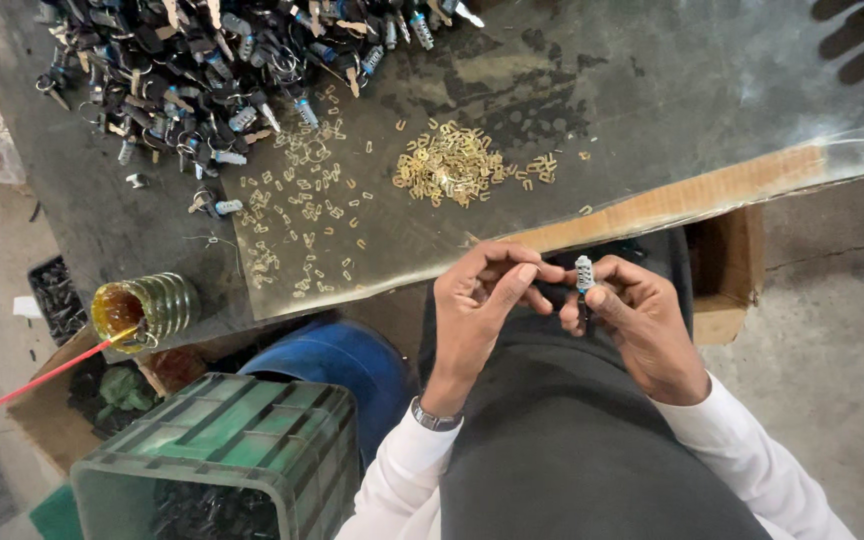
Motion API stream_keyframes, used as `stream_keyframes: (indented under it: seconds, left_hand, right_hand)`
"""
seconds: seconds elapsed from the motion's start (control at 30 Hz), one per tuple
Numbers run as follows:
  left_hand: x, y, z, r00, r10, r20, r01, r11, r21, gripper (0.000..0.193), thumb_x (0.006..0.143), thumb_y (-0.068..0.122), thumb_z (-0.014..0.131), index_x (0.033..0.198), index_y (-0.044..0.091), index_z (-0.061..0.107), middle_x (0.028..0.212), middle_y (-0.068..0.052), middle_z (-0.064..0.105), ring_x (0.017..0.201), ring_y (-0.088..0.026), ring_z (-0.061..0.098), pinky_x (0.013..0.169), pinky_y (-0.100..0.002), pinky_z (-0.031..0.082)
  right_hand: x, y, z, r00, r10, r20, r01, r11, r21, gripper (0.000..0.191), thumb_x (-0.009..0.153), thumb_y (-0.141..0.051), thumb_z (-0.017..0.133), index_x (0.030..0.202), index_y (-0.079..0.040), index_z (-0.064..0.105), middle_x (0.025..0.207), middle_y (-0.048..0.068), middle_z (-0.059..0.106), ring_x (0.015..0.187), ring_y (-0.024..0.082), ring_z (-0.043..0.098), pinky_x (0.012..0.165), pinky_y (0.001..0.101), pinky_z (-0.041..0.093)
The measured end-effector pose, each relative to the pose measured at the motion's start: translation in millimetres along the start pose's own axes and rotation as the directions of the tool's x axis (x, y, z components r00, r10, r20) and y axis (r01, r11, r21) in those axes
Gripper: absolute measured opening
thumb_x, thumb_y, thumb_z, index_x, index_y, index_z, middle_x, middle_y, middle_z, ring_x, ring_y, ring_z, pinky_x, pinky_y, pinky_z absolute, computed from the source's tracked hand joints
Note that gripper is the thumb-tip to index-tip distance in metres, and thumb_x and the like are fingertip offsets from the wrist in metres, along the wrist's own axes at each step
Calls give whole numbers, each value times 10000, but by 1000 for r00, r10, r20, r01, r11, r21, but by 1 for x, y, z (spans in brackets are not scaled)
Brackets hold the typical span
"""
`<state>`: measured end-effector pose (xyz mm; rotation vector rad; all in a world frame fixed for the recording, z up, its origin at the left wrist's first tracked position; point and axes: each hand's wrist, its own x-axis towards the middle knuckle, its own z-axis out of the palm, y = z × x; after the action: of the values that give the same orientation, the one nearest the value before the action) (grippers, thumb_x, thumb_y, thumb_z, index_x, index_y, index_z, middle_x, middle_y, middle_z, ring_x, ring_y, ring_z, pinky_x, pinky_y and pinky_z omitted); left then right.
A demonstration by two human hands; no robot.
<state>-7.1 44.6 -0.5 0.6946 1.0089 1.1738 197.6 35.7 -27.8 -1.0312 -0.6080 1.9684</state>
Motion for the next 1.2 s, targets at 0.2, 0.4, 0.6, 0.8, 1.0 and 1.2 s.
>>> stream_keyframes:
  seconds: [0.2, 0.4, 0.6, 0.8, 1.0, 1.2]
  left_hand:
    - [1, -2, -3, 999, 14, 36, -14, 1000, -14, 115, 1051, 49, 654, 1137, -26, 665, 992, -69, 641, 773, -98, 605, 689, -242, 508]
    - [-1, 9, 3, 998, 17, 67, -13, 998, -57, 111, 1005, -25, 643, 1116, -20, 656, 1060, -50, 653, 834, -113, 665, 751, -261, 566]
    - [-1, 27, 24, 980, 199, -10, -180, 906, 383, 185, 919, -42, 731, 1092, 11, 693, 1004, -52, 706, 779, -105, 703, 703, -233, 582]
    - [-3, 31, 31, 922, 383, 45, -332, 727, 601, 135, 910, -37, 776, 1024, 0, 715, 987, -73, 732, 821, -129, 709, 749, -238, 577]
    - [-1, 25, 34, 902, 424, 79, -383, 703, 600, 145, 919, -40, 766, 1042, 4, 704, 1008, -73, 725, 852, -137, 726, 771, -256, 605]
    - [-2, 27, 28, 896, 410, 169, -410, 619, 670, 148, 921, -30, 772, 1043, 22, 707, 1011, -69, 718, 873, -151, 727, 777, -264, 598]
  right_hand:
    - [1, -3, 5, 1000, 0, -10, -1, 999, -54, 255, 1016, -178, 646, 1159, 33, 649, 866, 90, 686, 807, 159, 642, 733, 316, 496]
    - [0, -7, 12, 1000, -17, 1, 17, 998, -57, 250, 1019, -180, 647, 1150, 33, 650, 873, 73, 678, 816, 145, 643, 740, 306, 503]
    - [-3, -8, 7, 999, -10, -43, 4, 990, -138, 225, 1017, -179, 644, 1122, 20, 658, 877, 69, 685, 771, 115, 622, 631, 231, 409]
    - [-4, -5, 7, 999, -27, -24, 25, 996, -86, 180, 1032, -139, 636, 1115, 19, 649, 919, 70, 685, 797, 118, 635, 689, 258, 466]
    - [-5, -11, 12, 999, -47, -13, 46, 997, -66, 157, 1020, -110, 629, 1093, 27, 642, 982, 61, 691, 827, 121, 644, 736, 290, 520]
    - [-5, -17, 15, 997, -47, -60, 31, 970, -240, 134, 994, -76, 642, 1074, 30, 663, 916, 75, 706, 804, 112, 657, 722, 279, 540]
